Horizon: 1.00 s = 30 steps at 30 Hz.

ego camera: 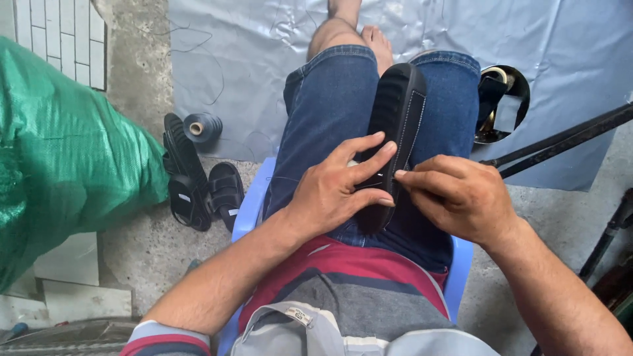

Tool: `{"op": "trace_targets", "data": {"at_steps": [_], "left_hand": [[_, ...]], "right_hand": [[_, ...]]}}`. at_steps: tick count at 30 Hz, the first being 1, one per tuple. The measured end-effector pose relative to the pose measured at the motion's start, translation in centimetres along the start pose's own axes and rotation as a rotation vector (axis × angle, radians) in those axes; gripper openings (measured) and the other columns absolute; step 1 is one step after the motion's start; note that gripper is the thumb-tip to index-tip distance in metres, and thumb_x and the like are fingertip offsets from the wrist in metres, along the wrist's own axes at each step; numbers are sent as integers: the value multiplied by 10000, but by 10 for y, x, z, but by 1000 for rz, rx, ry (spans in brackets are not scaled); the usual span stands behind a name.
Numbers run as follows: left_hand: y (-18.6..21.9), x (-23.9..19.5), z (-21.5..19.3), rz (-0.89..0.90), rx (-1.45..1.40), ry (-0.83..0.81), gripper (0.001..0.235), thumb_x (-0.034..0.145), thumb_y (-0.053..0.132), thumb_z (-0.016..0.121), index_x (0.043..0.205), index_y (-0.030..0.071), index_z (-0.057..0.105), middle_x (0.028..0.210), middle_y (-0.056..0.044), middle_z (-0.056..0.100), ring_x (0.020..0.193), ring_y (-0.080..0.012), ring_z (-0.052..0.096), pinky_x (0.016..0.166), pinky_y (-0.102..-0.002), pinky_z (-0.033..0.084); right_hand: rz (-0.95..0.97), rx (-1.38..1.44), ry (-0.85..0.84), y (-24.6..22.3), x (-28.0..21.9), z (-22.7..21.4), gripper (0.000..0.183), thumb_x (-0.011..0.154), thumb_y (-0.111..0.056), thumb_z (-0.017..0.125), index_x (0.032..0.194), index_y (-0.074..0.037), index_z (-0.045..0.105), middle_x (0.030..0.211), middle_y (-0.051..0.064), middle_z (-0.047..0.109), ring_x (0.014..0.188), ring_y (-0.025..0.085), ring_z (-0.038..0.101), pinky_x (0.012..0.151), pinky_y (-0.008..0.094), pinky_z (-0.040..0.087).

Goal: The person sits on a blue plastic chair and sews a black slip-on shoe by hand using a needle and thread. They hold the shoe on their lap, repeatedly pushing the needle through the sole and pulling the thread to stitch the edge. The person occasionally adjusts their grip on the shoe and pulls the thread taut.

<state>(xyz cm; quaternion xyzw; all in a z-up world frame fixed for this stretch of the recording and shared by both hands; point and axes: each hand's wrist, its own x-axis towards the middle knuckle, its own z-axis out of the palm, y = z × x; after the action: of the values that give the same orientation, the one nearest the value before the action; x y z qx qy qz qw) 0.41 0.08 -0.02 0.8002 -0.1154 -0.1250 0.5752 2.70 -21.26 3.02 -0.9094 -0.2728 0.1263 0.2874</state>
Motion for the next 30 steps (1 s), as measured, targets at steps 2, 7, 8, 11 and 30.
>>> {"op": "trace_targets", "data": {"at_steps": [2,7,8,11,30], "left_hand": [[2,-1,0,-6,-19,6,613,751,340,720,1298,260,455,1263,-110,496,1010,-374,606,729,-428,570],[4,-11,-4,-121,-15,-23,683,753,391,681,1335,282,341,1391,-10,408,894,-128,680,646,-255,568],[1,-16,-5,-41,6,28,408,820,311,614,1191,201,482,1173,-24,523,889,-147,651,720,-255,521],[-2,-26,-22,-25,120,-27,179,871,253,549,988,150,636,873,-29,624,824,-191,619,723,-289,462],[55,15,-21,-158,153,-357,402,795,82,379,1182,191,389,1084,-79,545,907,-337,573,613,-497,465]], "right_hand": [[1,-27,-9,-2,1,-1,180,707,-131,705,881,-176,705,799,-6,648,805,209,647,593,330,513],[-143,-56,1,-10,4,-13,167,819,-101,651,982,-135,656,856,15,629,713,137,612,582,255,471],[-128,-56,-20,-10,2,-15,207,812,-103,657,1012,-156,651,868,6,632,719,134,610,587,257,472],[-119,-100,-59,-7,-1,-18,252,814,-134,648,1060,-187,642,901,-14,642,743,137,614,599,272,474],[-116,-58,-47,-13,0,-18,215,845,-160,590,1056,-163,632,884,-2,627,722,173,612,586,290,475]]}}
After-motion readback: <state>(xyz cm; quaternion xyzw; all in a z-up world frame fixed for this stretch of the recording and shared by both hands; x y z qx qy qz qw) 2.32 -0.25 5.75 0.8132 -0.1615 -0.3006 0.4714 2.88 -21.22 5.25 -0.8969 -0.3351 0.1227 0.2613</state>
